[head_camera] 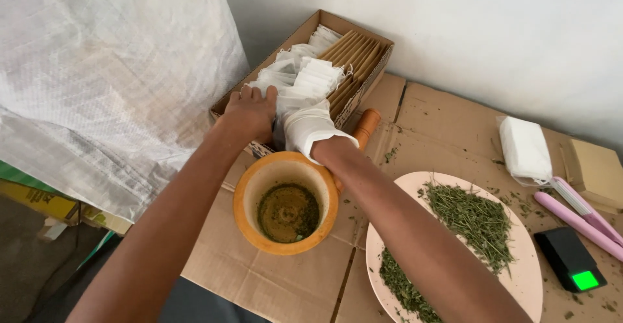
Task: Manually filling small filter bags with loose tea leaves using a spoon and sealing them with a heat sealer.
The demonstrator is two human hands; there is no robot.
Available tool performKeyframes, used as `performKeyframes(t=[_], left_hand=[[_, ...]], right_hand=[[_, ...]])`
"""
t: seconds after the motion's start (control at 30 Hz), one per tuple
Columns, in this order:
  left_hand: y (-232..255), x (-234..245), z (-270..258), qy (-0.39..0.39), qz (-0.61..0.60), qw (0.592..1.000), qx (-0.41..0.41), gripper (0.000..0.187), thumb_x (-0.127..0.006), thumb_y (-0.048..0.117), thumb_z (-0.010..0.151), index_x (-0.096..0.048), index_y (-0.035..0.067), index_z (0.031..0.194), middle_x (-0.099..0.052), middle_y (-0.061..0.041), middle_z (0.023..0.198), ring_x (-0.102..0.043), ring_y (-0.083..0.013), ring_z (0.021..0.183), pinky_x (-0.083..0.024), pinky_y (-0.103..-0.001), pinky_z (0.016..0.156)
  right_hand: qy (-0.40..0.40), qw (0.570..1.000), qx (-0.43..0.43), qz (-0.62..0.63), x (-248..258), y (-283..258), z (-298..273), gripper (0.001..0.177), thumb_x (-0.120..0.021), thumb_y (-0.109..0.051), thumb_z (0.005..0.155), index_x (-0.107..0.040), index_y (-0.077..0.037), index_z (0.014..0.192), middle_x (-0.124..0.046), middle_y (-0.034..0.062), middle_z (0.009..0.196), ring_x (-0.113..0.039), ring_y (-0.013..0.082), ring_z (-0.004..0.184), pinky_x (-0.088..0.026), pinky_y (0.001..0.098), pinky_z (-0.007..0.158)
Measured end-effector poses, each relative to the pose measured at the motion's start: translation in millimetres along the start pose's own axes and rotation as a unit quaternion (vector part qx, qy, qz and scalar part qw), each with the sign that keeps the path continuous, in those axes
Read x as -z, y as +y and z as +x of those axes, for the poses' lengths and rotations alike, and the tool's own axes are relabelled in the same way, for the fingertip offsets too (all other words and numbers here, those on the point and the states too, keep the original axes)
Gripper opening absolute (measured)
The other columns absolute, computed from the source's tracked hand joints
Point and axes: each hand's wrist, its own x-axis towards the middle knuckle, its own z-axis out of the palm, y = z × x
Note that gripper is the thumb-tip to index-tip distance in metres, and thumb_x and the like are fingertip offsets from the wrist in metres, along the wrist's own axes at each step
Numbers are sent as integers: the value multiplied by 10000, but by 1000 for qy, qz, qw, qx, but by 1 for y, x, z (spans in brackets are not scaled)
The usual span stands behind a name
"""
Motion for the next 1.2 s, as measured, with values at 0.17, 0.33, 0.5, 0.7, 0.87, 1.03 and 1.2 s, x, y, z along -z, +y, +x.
performKeyframes(t=[0.17, 0.33, 0.5, 0.7, 0.87, 1.03, 1.2], left_hand=[[4, -4, -6, -4, -1, 1000, 20, 628, -683, 331, 874, -376, 107, 1374, -577, -239, 1341, -454, -450, 1372, -336, -576, 1179], [7, -4, -9, 4, 12, 1000, 20, 586, -612, 325, 950, -362, 92, 1426, -573, -242, 1383, -450, -442, 1379, -331, -571, 1175], [11, -4, -18, 27, 6, 1000, 11, 631, -575, 373, 969, -348, 72, 1475, -581, -263, 1371, -458, -462, 1370, -327, -599, 1167], [13, 6, -41, 60, 27, 997, 33, 686, -496, 197, 1051, -289, -41, 1660, -591, -310, 1410, -492, -484, 1354, -404, -544, 1111], [5, -20, -25, 87, 2, 995, 50, 885, -637, 293, 964, -270, -56, 1689, -589, -297, 1348, -501, -481, 1288, -437, -519, 1038], [4, -22, -22, 106, -11, 993, 55, 870, -689, 361, 932, -300, -29, 1605, -568, -290, 1326, -475, -480, 1298, -411, -523, 1041], [7, 3, -26, 67, -51, 995, 61, 795, -753, 369, 887, -318, 51, 1471, -539, -275, 1348, -433, -483, 1345, -364, -543, 1104]], right_hand=[[-4, 1000, 8, -15, -21, 15, 4, 449, -459, -300, 1131, -733, -69, 1403, -702, 212, 1444, -530, 486, 1473, -366, 708, 1103], [5, 997, 36, -72, 10, -5, -17, 435, -457, -263, 1112, -752, -64, 1363, -717, 217, 1385, -544, 505, 1423, -356, 757, 1063], [61, 983, 89, -147, 15, -6, -29, 391, -491, -193, 1052, -779, -54, 1276, -747, 220, 1226, -614, 518, 1272, -397, 791, 965], [163, 975, 75, -129, 56, -22, -55, 396, -737, -191, 851, -719, -116, 1239, -653, 187, 1031, -600, 462, 1067, -446, 668, 814], [130, 985, 44, -103, 80, -31, -71, 591, -875, -320, 676, -670, -120, 1194, -641, 174, 1061, -591, 451, 1085, -462, 613, 781], [87, 992, 39, -78, 111, -37, -83, 621, -831, -345, 770, -665, -144, 1333, -656, 190, 1246, -538, 487, 1277, -402, 681, 938], [19, 999, 18, -41, 143, -37, -89, 520, -681, -362, 976, -663, -272, 1487, -657, 142, 1549, -402, 519, 1584, -259, 813, 1167]])
